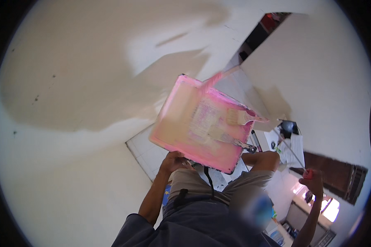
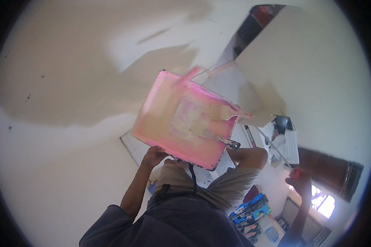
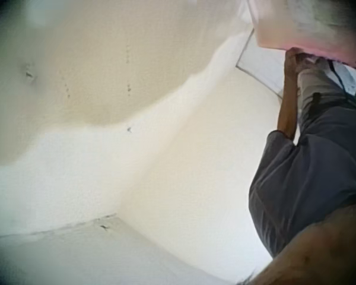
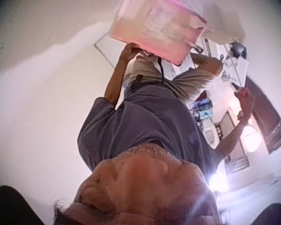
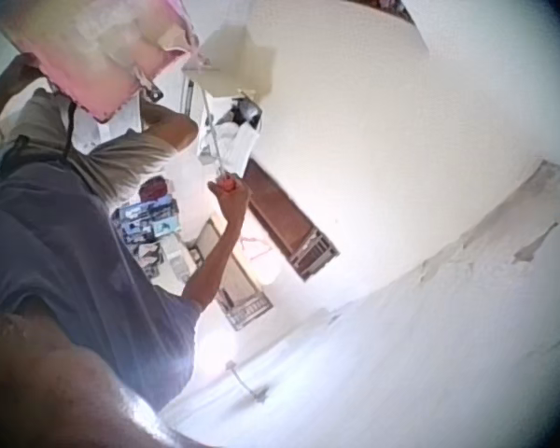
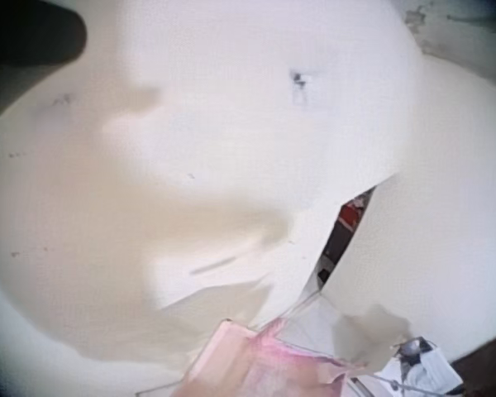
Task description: The person paints an interior wall using a roller and a brush, applying paint from a tray.
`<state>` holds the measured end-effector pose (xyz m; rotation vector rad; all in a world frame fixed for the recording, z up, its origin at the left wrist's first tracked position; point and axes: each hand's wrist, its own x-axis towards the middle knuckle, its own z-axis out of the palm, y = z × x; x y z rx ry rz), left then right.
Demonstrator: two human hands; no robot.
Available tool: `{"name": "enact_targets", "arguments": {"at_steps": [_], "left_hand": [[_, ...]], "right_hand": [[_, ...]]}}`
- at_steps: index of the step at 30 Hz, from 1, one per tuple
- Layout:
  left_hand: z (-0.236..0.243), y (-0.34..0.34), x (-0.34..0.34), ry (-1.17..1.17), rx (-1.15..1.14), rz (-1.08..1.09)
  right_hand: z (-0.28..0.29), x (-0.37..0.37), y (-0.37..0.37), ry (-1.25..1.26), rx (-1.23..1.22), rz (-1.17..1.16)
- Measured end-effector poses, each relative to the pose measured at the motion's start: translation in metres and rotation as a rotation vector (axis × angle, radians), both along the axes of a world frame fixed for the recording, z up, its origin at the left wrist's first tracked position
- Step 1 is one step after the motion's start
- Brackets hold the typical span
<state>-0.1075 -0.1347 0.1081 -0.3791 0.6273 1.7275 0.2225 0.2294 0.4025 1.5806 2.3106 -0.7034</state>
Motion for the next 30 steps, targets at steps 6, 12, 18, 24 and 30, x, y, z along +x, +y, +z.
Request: {"name": "enact_targets", "arguments": {"at_steps": [6, 12, 18, 24, 30], "left_hand": [[-0.029, 0.004, -0.010, 0.020, -0.007, -0.089], [0.008, 0.022, -0.020, 0.079, -0.099, -0.093], [0.016, 0.017, -0.017, 0.121, -0.172, -0.104], [-0.005, 0.008, 0.005, 0.102, -0.116, -0.012], [0.009, 0.008, 0.012, 0.070, -0.200, 0.043]], "right_hand": [[-0.043, -0.034, -0.040, 0.256, -0.295, -0.364], [-0.150, -0.069, -0.023, 0.684, -0.367, -0.570], [-0.298, -0.111, -0.012, 0.976, -0.414, -0.900], [-0.421, -0.094, 0.008, 0.555, 0.074, -0.800], [-0.425, -0.103, 0.026, 0.664, -0.026, -0.779]]}}
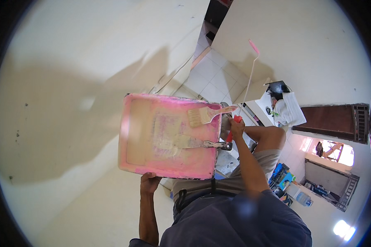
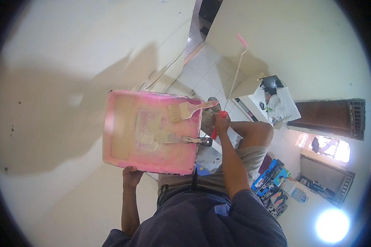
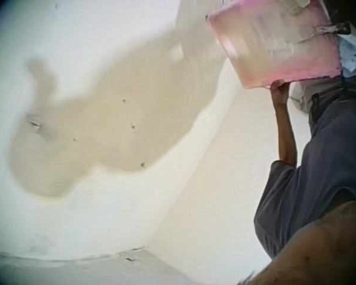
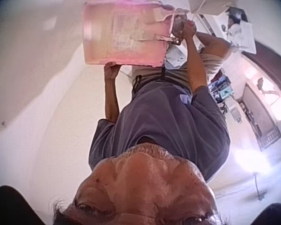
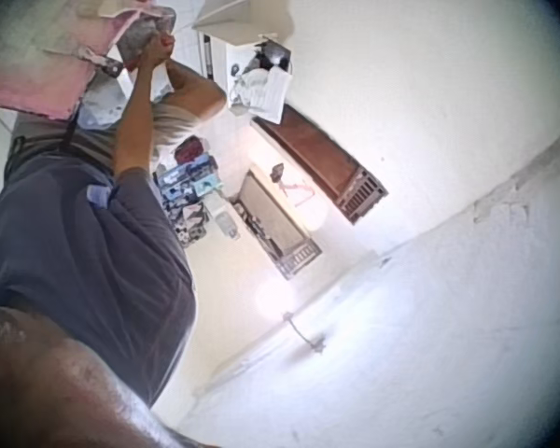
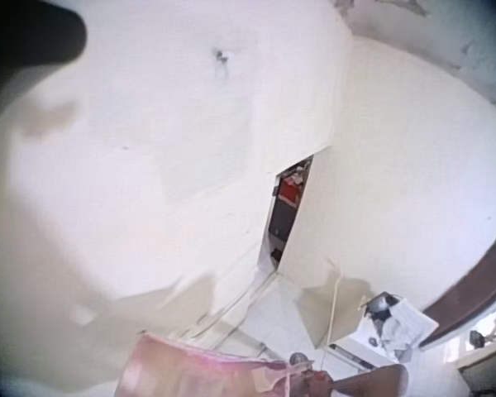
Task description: The person paints an interior wall using a roller and a brush, applying paint from a tray.
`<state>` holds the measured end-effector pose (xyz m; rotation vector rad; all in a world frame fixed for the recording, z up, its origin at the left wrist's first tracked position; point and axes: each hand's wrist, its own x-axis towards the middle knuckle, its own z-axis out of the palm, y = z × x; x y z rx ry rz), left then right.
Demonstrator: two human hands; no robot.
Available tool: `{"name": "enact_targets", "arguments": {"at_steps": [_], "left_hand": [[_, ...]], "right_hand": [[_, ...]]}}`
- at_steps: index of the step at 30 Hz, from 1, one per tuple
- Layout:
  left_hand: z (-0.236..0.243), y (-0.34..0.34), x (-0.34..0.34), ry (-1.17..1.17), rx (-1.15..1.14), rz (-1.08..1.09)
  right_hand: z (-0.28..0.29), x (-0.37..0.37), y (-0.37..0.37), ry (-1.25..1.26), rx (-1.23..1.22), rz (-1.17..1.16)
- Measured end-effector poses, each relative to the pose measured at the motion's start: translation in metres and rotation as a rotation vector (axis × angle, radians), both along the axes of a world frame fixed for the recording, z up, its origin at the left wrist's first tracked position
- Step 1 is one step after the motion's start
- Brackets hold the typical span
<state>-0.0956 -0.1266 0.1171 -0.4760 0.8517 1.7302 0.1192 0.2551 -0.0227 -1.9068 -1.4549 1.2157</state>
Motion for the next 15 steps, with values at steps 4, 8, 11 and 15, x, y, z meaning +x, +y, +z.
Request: {"name": "enact_targets", "arguments": {"at_steps": [4, 8, 11, 15], "left_hand": [[-0.009, -0.002, 0.004, -0.030, -0.003, 0.010], [0.001, -0.002, -0.007, -0.032, -0.047, -0.040], [0.006, 0.003, -0.016, -0.033, -0.016, -0.094], [-0.017, 0.004, -0.023, -0.075, 0.017, -0.148]], "right_hand": [[-0.008, 0.011, 0.009, 0.196, -0.001, -0.033], [0.012, -0.017, 0.000, -0.041, -0.013, -0.024], [0.011, -0.013, -0.005, -0.157, 0.049, 0.079], [-0.008, 0.002, -0.008, -0.142, 0.081, 0.063]]}}
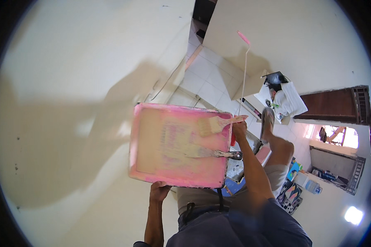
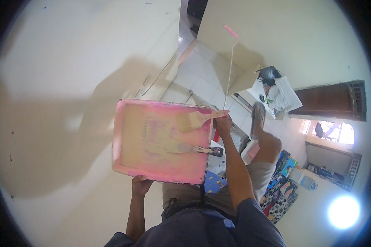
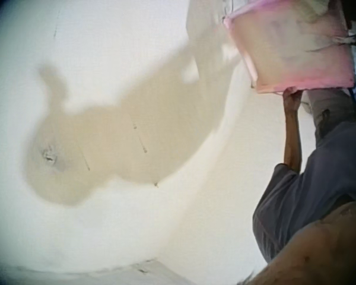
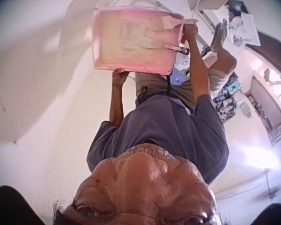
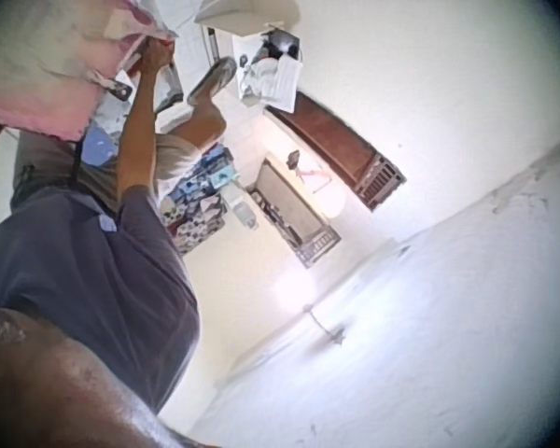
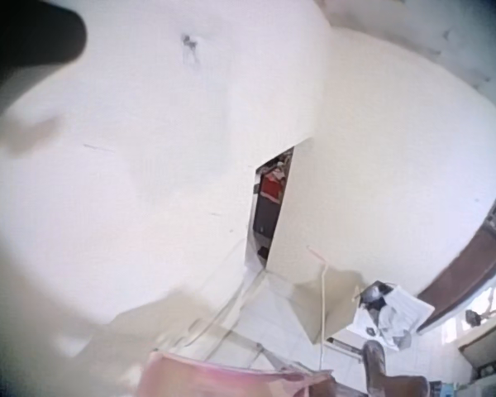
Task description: The person paints an interior wall using a roller and a brush, applying paint from a tray.
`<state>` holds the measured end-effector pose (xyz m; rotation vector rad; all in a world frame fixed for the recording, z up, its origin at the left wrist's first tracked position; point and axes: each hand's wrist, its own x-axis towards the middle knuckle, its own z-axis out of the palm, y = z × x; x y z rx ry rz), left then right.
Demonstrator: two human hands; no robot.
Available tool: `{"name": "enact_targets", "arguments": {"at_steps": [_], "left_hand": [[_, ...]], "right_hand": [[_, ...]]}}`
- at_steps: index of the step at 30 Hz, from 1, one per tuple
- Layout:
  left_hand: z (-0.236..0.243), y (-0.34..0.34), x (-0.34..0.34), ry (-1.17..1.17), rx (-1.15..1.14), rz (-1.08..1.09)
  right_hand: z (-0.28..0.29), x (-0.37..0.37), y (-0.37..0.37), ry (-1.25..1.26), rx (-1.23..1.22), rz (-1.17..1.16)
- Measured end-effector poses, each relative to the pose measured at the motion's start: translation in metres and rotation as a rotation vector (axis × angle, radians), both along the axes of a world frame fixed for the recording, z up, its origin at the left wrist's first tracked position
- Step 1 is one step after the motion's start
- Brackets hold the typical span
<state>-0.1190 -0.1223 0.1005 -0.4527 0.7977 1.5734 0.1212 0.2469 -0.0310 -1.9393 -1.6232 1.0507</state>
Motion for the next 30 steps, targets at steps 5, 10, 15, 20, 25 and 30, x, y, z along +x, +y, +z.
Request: {"name": "enact_targets", "arguments": {"at_steps": [5, 10, 15, 20, 25, 30], "left_hand": [[-0.028, -0.002, -0.002, 0.008, -0.010, -0.061], [-0.043, -0.009, -0.009, -0.059, 0.126, -0.020], [-0.033, -0.002, -0.015, -0.007, 0.033, -0.042], [-0.063, -0.018, -0.016, -0.050, 0.051, 0.038], [-0.053, 0.007, -0.016, 0.007, 0.040, -0.077], [-0.053, 0.004, -0.014, 0.024, 0.038, -0.051]], "right_hand": [[0.017, -0.014, -0.019, 0.036, -0.112, 0.094], [-0.005, 0.007, -0.043, 0.035, 0.055, 0.075], [-0.031, 0.041, -0.064, 0.191, -0.152, -0.044], [-0.035, 0.051, -0.098, 0.145, -0.155, -0.018], [-0.052, 0.047, -0.114, 0.126, -0.174, 0.003], [-0.064, 0.055, -0.131, 0.114, -0.217, 0.046]]}}
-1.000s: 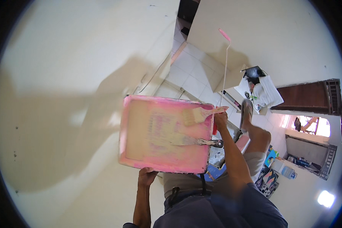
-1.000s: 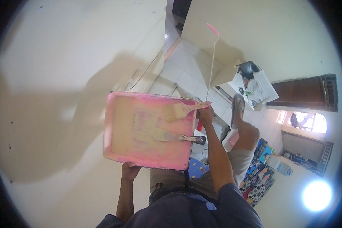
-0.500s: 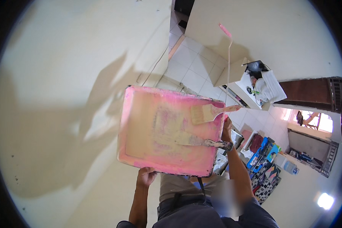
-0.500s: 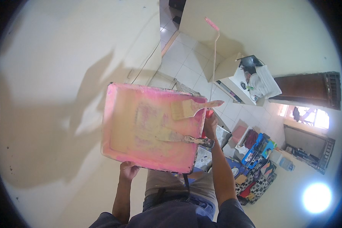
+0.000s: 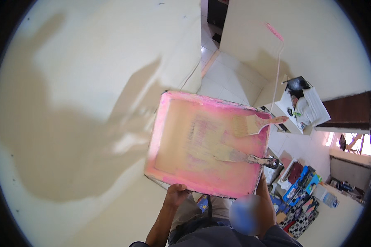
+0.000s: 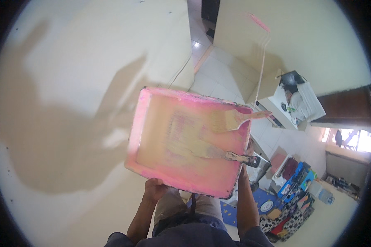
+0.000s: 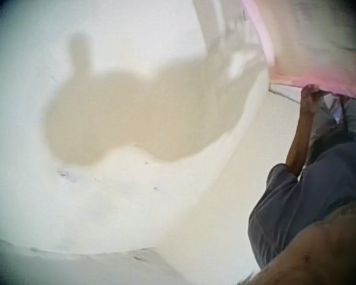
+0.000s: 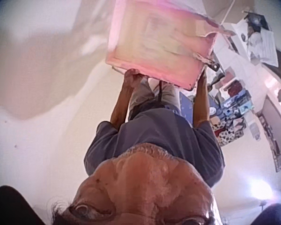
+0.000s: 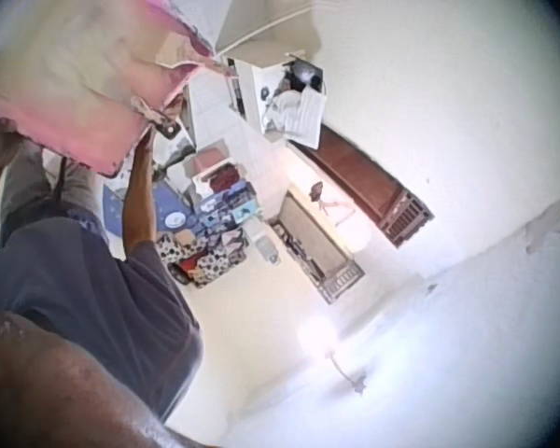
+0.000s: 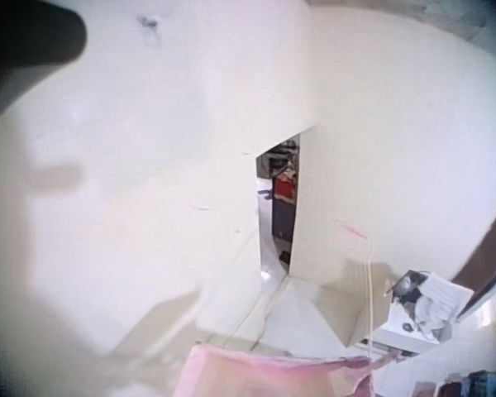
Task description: The person paints an interior wall using a roller and a brush, applying paint from a tray.
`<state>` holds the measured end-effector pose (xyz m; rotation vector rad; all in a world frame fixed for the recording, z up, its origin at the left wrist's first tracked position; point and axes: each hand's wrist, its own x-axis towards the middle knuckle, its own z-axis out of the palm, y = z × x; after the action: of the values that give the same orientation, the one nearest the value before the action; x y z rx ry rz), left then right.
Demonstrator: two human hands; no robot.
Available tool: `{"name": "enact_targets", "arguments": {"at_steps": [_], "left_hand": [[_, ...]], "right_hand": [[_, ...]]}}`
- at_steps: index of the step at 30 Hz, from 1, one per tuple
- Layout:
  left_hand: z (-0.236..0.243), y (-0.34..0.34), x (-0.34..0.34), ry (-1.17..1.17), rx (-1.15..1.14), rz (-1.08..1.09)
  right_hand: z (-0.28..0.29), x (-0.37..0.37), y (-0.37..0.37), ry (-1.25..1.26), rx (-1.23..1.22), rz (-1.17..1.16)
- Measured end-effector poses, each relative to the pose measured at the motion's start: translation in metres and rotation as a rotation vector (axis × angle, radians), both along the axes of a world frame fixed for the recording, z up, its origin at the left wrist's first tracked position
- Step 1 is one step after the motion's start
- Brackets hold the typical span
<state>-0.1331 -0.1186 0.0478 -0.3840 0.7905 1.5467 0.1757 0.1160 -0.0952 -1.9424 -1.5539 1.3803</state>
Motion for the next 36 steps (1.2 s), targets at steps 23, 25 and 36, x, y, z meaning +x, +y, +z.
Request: {"name": "enact_targets", "arguments": {"at_steps": [23, 25, 36], "left_hand": [[0.030, 0.016, 0.012, 0.209, 0.175, 0.059], [0.031, 0.017, 0.009, 0.193, 0.208, 0.061], [0.016, 0.000, 0.018, 0.061, 0.189, -0.023]], "right_hand": [[-0.032, -0.013, 0.066, 0.165, 0.202, 0.294], [-0.022, -0.018, 0.075, 0.158, 0.223, 0.313], [0.111, 0.015, 0.157, -0.135, 1.055, 0.779]]}}
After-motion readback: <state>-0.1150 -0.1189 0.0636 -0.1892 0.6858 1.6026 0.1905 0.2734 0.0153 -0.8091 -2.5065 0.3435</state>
